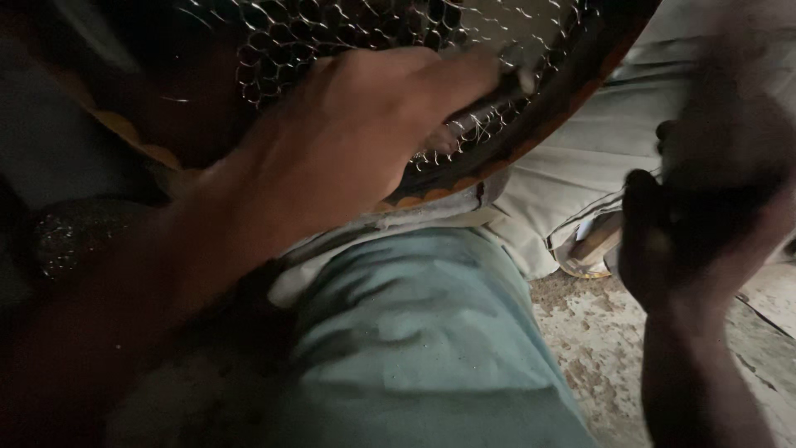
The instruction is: The person hammers a round metal plate resting on their lap to create a textured pattern. They use a small metal punch held in the left hand and a wooden mallet in the right hand, striking the punch repeatedly across the plate surface.
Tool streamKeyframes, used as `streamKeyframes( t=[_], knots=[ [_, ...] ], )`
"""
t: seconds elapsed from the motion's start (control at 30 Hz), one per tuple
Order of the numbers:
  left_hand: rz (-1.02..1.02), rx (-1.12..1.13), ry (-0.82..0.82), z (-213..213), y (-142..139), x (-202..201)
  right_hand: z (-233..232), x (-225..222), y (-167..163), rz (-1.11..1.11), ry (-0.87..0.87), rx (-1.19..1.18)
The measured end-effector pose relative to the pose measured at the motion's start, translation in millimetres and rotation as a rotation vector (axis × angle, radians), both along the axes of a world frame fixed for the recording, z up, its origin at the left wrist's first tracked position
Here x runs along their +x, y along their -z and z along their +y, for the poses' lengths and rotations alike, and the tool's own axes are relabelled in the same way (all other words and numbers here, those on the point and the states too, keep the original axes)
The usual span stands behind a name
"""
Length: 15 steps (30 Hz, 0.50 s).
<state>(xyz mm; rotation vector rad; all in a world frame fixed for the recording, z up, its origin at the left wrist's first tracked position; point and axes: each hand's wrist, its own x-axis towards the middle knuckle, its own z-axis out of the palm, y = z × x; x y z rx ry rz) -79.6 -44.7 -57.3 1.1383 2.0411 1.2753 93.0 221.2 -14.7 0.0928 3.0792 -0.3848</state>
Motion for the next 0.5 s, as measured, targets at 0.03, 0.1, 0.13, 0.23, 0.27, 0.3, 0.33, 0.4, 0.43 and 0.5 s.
streamKeyframes(
  t=[0.03,0.1,0.13,0.23,0.27,0.3,0.33,0.4,0.43,0.5],
  knots=[
    [0.025,0.004,-0.025,-3,2,2,0,-6,-6,-0.016,-0.006,-0.006],
    [0.075,0.017,-0.079,-8,6,7,-1,-18,-17,-0.049,-0.023,-0.014],
    [0.075,0.008,-0.106,-8,8,10,-2,-23,-22,-0.062,-0.033,-0.018],
    [0.073,-0.015,-0.187,-10,12,18,-4,-37,-35,-0.123,-0.027,-0.109],
    [0.069,-0.017,-0.213,-10,14,20,-4,-41,-39,-0.149,-0.019,-0.153],
    [0.066,-0.015,-0.239,-10,15,23,-5,-44,-42,-0.173,-0.011,-0.196],
    [0.072,-0.035,-0.254,-10,17,25,-6,-48,-44,-0.193,-0.012,-0.224],
    [0.080,-0.080,-0.285,-11,21,28,-7,-54,-48,-0.207,-0.026,-0.224],
    [0.068,-0.052,-0.302,-12,22,29,-8,-56,-50,-0.201,-0.030,-0.207],
    [0.041,0.006,-0.334,-15,22,31,-9,-61,-52,-0.186,-0.035,-0.175]
  ],
)
